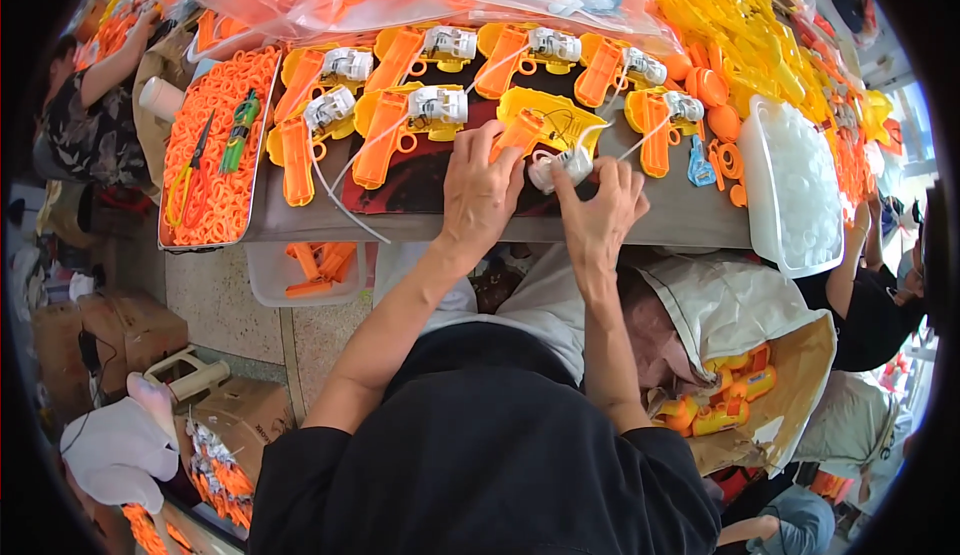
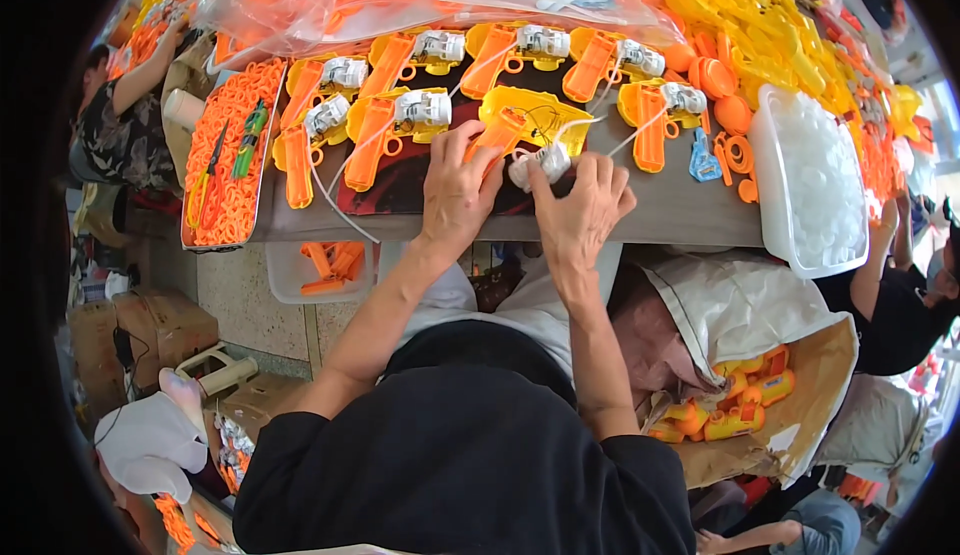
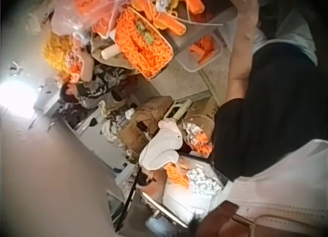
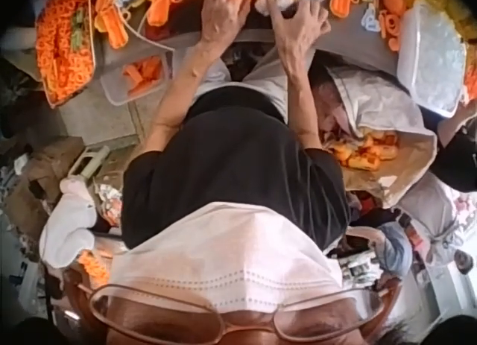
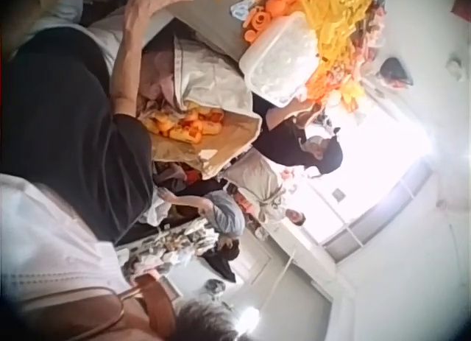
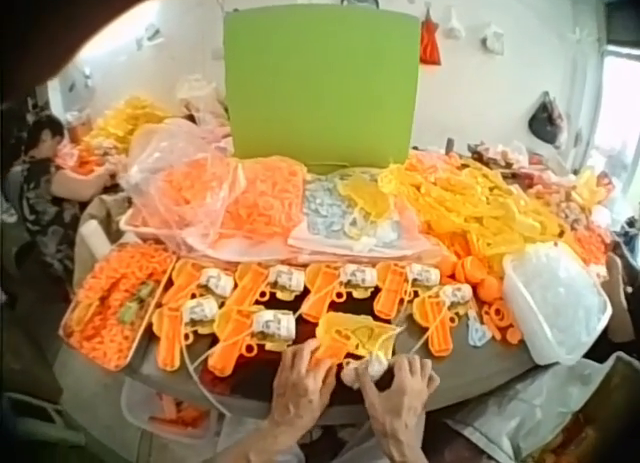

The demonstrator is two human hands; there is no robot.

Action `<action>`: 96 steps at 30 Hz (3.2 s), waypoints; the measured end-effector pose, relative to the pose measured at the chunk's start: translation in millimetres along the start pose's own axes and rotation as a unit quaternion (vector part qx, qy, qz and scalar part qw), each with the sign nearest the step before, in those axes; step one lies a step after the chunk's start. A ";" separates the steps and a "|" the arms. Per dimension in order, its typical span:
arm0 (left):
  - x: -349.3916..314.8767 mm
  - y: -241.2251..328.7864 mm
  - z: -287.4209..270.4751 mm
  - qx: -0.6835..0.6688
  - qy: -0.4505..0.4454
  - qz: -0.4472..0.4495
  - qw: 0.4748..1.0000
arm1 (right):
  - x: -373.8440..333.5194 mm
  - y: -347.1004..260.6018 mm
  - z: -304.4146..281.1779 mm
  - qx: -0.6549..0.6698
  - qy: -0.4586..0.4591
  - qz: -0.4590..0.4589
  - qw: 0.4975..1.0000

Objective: Assembling plastic toy guns by manually fitting and snapping together colorful components at a factory table.

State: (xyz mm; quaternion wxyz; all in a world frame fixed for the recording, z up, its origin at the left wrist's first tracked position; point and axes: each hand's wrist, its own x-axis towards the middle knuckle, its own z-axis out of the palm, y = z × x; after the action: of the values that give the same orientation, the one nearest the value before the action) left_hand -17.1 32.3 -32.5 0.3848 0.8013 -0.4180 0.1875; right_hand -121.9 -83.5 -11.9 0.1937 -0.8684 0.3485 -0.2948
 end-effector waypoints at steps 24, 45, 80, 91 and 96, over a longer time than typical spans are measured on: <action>21.8 -5.4 24.2 -0.041 -0.015 -0.018 0.999 | 100.2 84.9 16.4 0.446 0.191 0.139 0.863; 14.5 -12.7 21.9 -0.081 -0.009 -0.038 0.996 | 93.5 25.3 24.6 0.057 -0.141 -0.226 0.962; 65.8 -12.7 37.1 -0.082 -0.088 0.101 0.988 | 75.3 40.4 19.4 0.028 -0.124 -0.194 0.973; 54.7 -14.3 39.6 -0.052 -0.101 0.101 0.988 | 65.1 47.4 -36.1 0.014 -0.141 -0.308 0.941; 47.9 -24.1 36.7 -0.038 -0.105 0.108 0.988 | 91.3 32.0 -57.5 0.175 -0.205 -0.170 0.948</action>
State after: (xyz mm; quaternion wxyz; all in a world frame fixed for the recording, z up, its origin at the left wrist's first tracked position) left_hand 29.5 -12.7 -37.1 0.3463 0.7515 -0.5471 0.1264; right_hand -121.5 -178.5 48.4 0.3571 -0.9090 0.0910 -0.1950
